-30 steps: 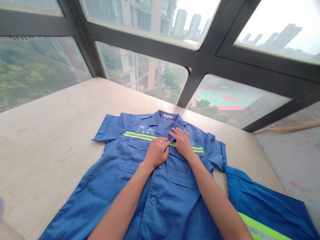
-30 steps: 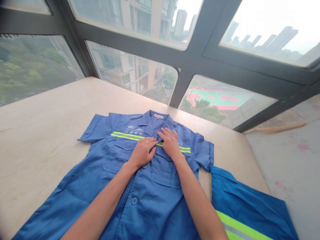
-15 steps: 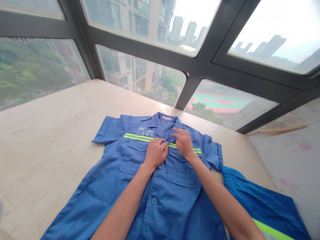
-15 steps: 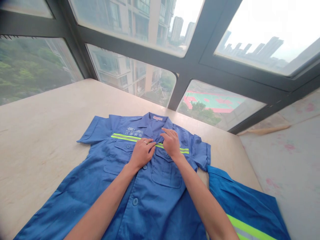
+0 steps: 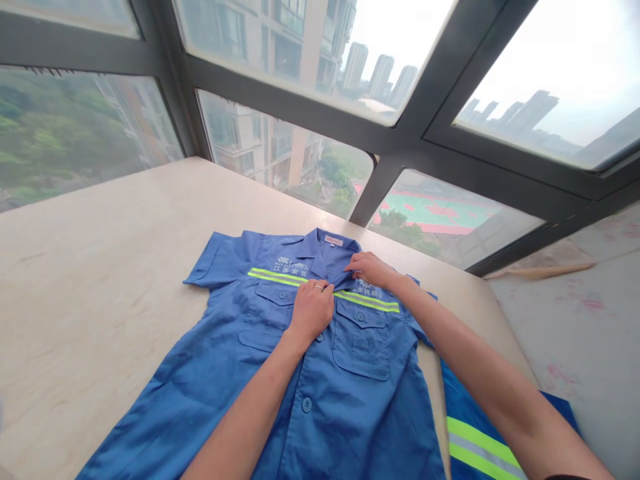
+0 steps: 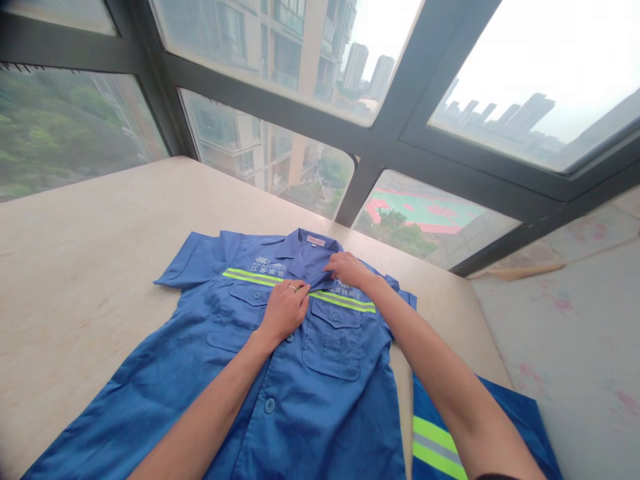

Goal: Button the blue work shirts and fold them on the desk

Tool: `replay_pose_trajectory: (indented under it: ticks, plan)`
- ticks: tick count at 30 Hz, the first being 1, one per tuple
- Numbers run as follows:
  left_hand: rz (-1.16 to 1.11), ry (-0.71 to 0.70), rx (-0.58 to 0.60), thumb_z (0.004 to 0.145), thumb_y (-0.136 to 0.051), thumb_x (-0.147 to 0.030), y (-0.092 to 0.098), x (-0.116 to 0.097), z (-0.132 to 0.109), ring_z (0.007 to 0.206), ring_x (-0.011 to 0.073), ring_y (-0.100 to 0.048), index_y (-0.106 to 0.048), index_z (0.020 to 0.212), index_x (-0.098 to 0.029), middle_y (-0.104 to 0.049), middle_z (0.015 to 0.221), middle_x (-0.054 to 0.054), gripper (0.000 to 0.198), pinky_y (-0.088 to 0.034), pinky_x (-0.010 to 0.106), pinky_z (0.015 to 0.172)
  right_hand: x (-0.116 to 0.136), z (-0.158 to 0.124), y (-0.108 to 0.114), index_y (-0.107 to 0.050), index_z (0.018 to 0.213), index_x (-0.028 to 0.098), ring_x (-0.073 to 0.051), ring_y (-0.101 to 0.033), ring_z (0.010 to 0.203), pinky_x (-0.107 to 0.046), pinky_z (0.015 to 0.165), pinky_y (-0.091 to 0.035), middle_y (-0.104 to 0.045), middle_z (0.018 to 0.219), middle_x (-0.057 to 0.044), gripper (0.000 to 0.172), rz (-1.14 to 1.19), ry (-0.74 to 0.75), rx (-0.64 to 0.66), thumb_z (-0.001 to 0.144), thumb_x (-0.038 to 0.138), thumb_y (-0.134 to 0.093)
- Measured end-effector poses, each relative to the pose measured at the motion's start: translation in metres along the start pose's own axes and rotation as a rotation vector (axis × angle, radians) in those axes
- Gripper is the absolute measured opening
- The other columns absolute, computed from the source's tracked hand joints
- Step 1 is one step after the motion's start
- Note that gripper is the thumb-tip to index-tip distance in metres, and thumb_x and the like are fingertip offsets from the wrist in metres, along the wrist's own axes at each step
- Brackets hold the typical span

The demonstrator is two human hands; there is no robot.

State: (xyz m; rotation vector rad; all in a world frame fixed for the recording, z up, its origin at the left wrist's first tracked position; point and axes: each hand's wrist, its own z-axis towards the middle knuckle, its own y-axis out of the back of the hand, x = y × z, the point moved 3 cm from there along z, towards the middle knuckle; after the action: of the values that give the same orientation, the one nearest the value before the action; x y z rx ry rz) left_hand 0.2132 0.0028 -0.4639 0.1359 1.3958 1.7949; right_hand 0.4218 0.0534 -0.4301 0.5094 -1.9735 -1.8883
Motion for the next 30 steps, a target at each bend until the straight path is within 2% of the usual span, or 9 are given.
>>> replay_pose_trajectory:
  ticks: [4, 7, 9, 11, 15, 18, 23, 27, 30]
  plan:
    - [-0.022, 0.003, -0.009, 0.092, -0.053, -0.022, 0.000, 0.001, 0.000, 0.106, 0.0262, -0.056, -0.067, 0.113, -0.017, -0.068, 0.113, 0.010, 0.026, -0.045, 0.041, 0.089, -0.002, -0.009, 0.004, -0.074, 0.110, 0.025, -0.025, -0.062, 0.101, -0.040, 0.091, -0.044, -0.068, 0.105, -0.009, 0.033, 0.008, -0.051, 0.020, 0.080, 0.014, -0.065]
    - [-0.041, -0.003, -0.020, 0.091, -0.054, -0.021, 0.001, 0.002, 0.000, 0.106, 0.0264, -0.057, -0.066, 0.116, -0.017, -0.068, 0.114, 0.011, 0.028, -0.046, 0.042, 0.090, 0.003, -0.002, 0.006, -0.070, 0.119, 0.026, -0.026, -0.059, 0.114, -0.044, 0.101, -0.039, -0.066, 0.123, -0.009, 0.043, 0.065, -0.018, 0.004, 0.080, 0.013, -0.059]
    - [-0.056, -0.021, -0.042, 0.091, -0.054, -0.022, 0.001, 0.003, 0.000, 0.110, 0.0272, -0.057, -0.066, 0.118, -0.019, -0.066, 0.120, 0.011, 0.030, -0.046, 0.043, 0.092, 0.006, 0.008, 0.006, -0.069, 0.121, 0.028, -0.026, -0.058, 0.117, -0.044, 0.104, -0.036, -0.067, 0.126, -0.007, 0.042, 0.090, 0.004, 0.008, 0.082, 0.015, -0.057]
    - [-0.079, -0.063, -0.060, 0.091, -0.055, -0.022, 0.002, 0.002, 0.000, 0.115, 0.0279, -0.056, -0.067, 0.117, -0.021, -0.063, 0.127, 0.011, 0.030, -0.047, 0.044, 0.094, 0.009, 0.019, 0.006, -0.072, 0.116, 0.029, -0.026, -0.062, 0.111, -0.043, 0.102, -0.036, -0.072, 0.116, -0.005, 0.036, 0.094, 0.031, 0.074, 0.084, 0.019, -0.060]
    - [-0.140, -0.141, -0.072, 0.091, -0.055, -0.019, 0.002, 0.000, -0.001, 0.119, 0.0270, -0.056, -0.070, 0.111, -0.021, -0.064, 0.128, 0.011, 0.026, -0.047, 0.044, 0.096, 0.012, 0.035, 0.005, -0.078, 0.091, 0.027, -0.024, -0.065, 0.093, -0.040, 0.094, -0.037, -0.077, 0.090, -0.003, 0.016, 0.068, 0.074, 0.232, 0.081, 0.020, -0.068]
    - [-0.169, -0.114, -0.105, 0.088, -0.055, -0.014, 0.001, 0.003, 0.000, 0.115, 0.0264, -0.058, -0.070, 0.113, -0.019, -0.066, 0.124, 0.011, 0.029, -0.049, 0.043, 0.095, 0.013, 0.041, 0.005, -0.077, 0.088, 0.024, -0.024, -0.065, 0.092, -0.039, 0.092, -0.036, -0.076, 0.088, -0.004, 0.015, 0.068, 0.042, 0.202, 0.084, 0.018, -0.064]
    - [-0.175, -0.003, -0.170, 0.087, -0.053, -0.011, 0.003, 0.007, 0.001, 0.104, 0.0238, -0.060, -0.072, 0.105, -0.018, -0.068, 0.114, 0.011, 0.028, -0.051, 0.039, 0.091, 0.018, 0.040, 0.003, -0.074, 0.100, 0.023, -0.022, -0.065, 0.092, -0.037, 0.091, -0.038, -0.076, 0.095, -0.006, 0.022, 0.119, 0.031, 0.085, 0.092, 0.018, -0.054]
    - [-0.142, 0.045, -0.130, 0.088, -0.050, -0.011, 0.005, 0.007, 0.001, 0.094, 0.0217, -0.059, -0.072, 0.097, -0.018, -0.068, 0.103, 0.009, 0.025, -0.050, 0.036, 0.086, 0.025, 0.035, 0.007, -0.071, 0.111, 0.024, -0.023, -0.065, 0.103, -0.035, 0.092, -0.040, -0.074, 0.109, -0.006, 0.023, 0.209, 0.096, 0.042, 0.092, 0.032, -0.061]
    - [-0.129, 0.053, -0.101, 0.087, -0.050, -0.010, 0.007, 0.006, 0.001, 0.091, 0.0218, -0.058, -0.070, 0.091, -0.018, -0.068, 0.098, 0.008, 0.022, -0.049, 0.035, 0.084, 0.027, 0.034, 0.010, -0.075, 0.100, 0.026, -0.022, -0.067, 0.098, -0.033, 0.091, -0.040, -0.076, 0.099, -0.003, 0.019, 0.225, 0.136, 0.070, 0.087, 0.038, -0.067]
